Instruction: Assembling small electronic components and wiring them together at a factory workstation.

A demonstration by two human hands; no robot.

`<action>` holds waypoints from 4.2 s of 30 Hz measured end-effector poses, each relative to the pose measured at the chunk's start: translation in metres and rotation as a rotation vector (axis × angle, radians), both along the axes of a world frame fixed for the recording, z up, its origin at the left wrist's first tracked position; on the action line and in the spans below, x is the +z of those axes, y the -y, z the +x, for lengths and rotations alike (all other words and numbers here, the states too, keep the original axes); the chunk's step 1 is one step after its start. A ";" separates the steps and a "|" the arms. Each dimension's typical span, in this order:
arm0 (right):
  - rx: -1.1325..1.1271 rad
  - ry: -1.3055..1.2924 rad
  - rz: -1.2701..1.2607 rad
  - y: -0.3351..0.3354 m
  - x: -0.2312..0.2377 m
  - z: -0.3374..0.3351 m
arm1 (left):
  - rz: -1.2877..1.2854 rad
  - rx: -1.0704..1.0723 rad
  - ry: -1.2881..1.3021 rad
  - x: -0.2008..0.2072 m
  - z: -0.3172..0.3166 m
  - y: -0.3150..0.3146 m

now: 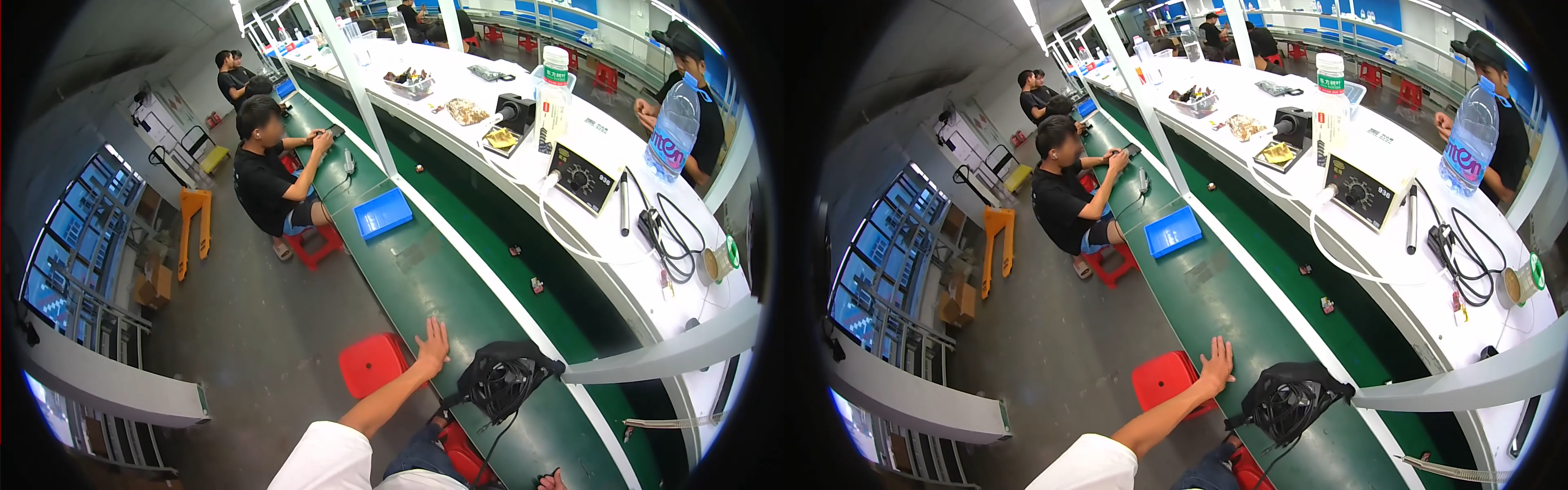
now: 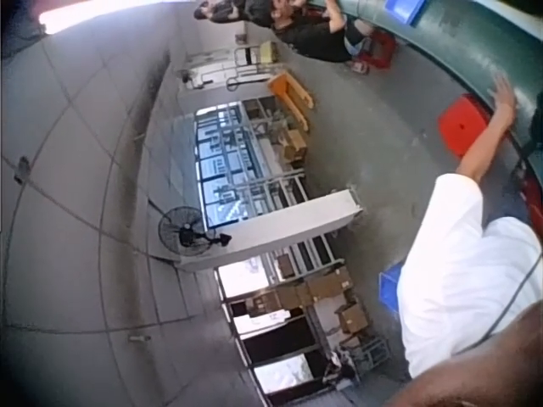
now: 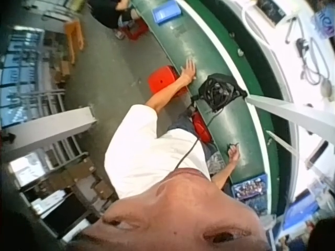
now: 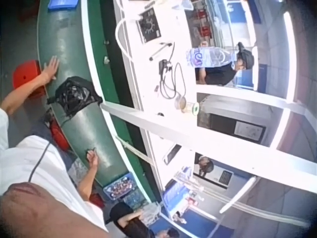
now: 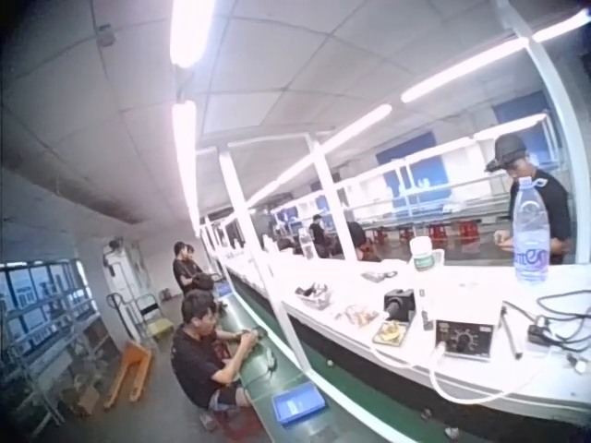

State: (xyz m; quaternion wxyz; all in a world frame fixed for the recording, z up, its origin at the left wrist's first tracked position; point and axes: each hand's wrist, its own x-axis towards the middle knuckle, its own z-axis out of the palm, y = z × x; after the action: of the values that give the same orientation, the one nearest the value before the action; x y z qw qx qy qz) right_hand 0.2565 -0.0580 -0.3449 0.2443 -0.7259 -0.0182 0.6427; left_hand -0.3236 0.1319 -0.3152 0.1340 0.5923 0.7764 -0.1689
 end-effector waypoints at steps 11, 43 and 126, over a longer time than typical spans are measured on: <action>-0.029 -0.044 0.007 0.001 -0.005 0.001 | -0.014 0.025 0.050 0.006 0.000 0.000; 0.008 0.010 0.053 0.010 -0.011 0.001 | 0.053 0.007 0.074 -0.001 -0.004 0.003; 0.152 1.602 0.410 0.036 -0.006 0.031 | 0.547 -0.906 0.609 -0.017 0.282 0.098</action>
State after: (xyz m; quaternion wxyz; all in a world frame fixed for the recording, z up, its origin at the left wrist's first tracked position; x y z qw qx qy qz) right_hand 0.2877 -0.0944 -0.3508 0.2407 -0.9016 -0.3526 -0.0703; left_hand -0.0415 0.0336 -0.3325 0.1078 0.8983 0.3891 0.1736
